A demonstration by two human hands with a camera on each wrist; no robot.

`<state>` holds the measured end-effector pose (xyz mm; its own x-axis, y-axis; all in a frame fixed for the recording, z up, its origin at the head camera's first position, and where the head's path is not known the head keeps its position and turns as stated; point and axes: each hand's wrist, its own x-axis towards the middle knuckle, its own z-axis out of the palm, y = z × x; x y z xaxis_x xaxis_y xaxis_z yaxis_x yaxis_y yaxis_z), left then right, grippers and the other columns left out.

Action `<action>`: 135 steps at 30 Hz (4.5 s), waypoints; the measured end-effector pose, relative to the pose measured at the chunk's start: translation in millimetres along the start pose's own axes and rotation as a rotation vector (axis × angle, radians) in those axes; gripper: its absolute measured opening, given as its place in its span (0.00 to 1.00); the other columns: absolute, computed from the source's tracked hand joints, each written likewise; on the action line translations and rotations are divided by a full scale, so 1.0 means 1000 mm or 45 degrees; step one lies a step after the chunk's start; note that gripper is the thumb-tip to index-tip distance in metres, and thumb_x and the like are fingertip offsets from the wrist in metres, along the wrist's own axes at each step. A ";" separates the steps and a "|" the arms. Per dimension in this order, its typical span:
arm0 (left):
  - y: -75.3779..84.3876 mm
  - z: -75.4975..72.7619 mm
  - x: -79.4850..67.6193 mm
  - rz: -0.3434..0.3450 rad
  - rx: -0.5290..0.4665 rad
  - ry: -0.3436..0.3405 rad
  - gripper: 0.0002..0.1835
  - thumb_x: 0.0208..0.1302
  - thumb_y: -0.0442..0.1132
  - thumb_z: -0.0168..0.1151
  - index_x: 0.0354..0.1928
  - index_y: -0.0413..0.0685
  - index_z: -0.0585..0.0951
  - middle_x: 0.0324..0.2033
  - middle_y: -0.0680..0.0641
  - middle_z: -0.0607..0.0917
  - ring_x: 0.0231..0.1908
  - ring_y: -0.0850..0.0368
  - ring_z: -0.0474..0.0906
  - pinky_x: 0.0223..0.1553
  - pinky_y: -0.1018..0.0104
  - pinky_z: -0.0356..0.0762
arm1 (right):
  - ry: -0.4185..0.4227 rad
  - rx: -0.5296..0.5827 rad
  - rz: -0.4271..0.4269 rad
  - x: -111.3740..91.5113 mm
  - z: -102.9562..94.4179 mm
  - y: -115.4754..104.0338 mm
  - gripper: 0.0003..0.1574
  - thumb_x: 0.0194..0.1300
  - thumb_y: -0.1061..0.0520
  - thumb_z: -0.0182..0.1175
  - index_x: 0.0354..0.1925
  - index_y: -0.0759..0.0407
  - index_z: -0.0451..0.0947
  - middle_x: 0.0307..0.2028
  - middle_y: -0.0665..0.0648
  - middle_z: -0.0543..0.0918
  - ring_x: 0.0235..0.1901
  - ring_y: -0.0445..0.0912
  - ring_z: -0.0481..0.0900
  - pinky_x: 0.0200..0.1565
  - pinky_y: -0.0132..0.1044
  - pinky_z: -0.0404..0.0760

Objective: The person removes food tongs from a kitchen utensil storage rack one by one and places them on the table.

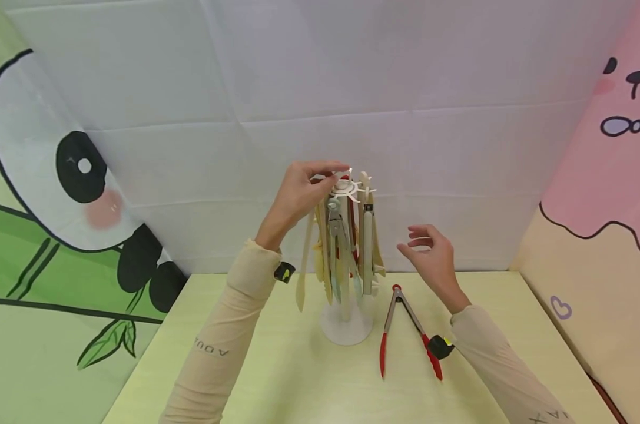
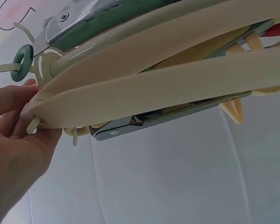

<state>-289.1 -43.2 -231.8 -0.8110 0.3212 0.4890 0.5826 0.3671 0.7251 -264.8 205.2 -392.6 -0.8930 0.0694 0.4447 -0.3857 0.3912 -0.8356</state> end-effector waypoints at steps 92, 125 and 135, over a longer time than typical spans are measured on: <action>0.010 0.007 0.005 0.027 0.344 0.013 0.19 0.64 0.24 0.48 0.47 0.46 0.85 0.45 0.44 0.85 0.25 0.56 0.73 0.18 0.71 0.62 | -0.179 0.420 -0.218 0.005 0.021 -0.043 0.33 0.51 0.75 0.65 0.56 0.68 0.70 0.45 0.61 0.78 0.44 0.45 0.79 0.42 0.34 0.81; 0.010 0.008 0.004 0.033 0.302 0.022 0.21 0.63 0.23 0.46 0.47 0.46 0.85 0.44 0.43 0.85 0.17 0.58 0.63 0.17 0.72 0.58 | -0.087 0.160 -0.202 -0.013 -0.010 -0.072 0.30 0.51 0.74 0.65 0.54 0.70 0.71 0.39 0.68 0.78 0.36 0.49 0.80 0.35 0.29 0.80; 0.009 0.007 0.003 0.043 0.317 0.026 0.21 0.63 0.23 0.46 0.48 0.46 0.85 0.46 0.41 0.84 0.17 0.59 0.60 0.17 0.73 0.57 | -0.066 0.048 -0.205 -0.016 -0.015 -0.071 0.30 0.51 0.73 0.66 0.54 0.69 0.71 0.38 0.67 0.78 0.34 0.50 0.78 0.34 0.27 0.79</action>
<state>-286.3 -32.6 -227.2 -0.7901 0.3201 0.5228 0.6027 0.5611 0.5673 -219.8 190.2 -335.5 -0.8295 -0.0391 0.5571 -0.5321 0.3584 -0.7671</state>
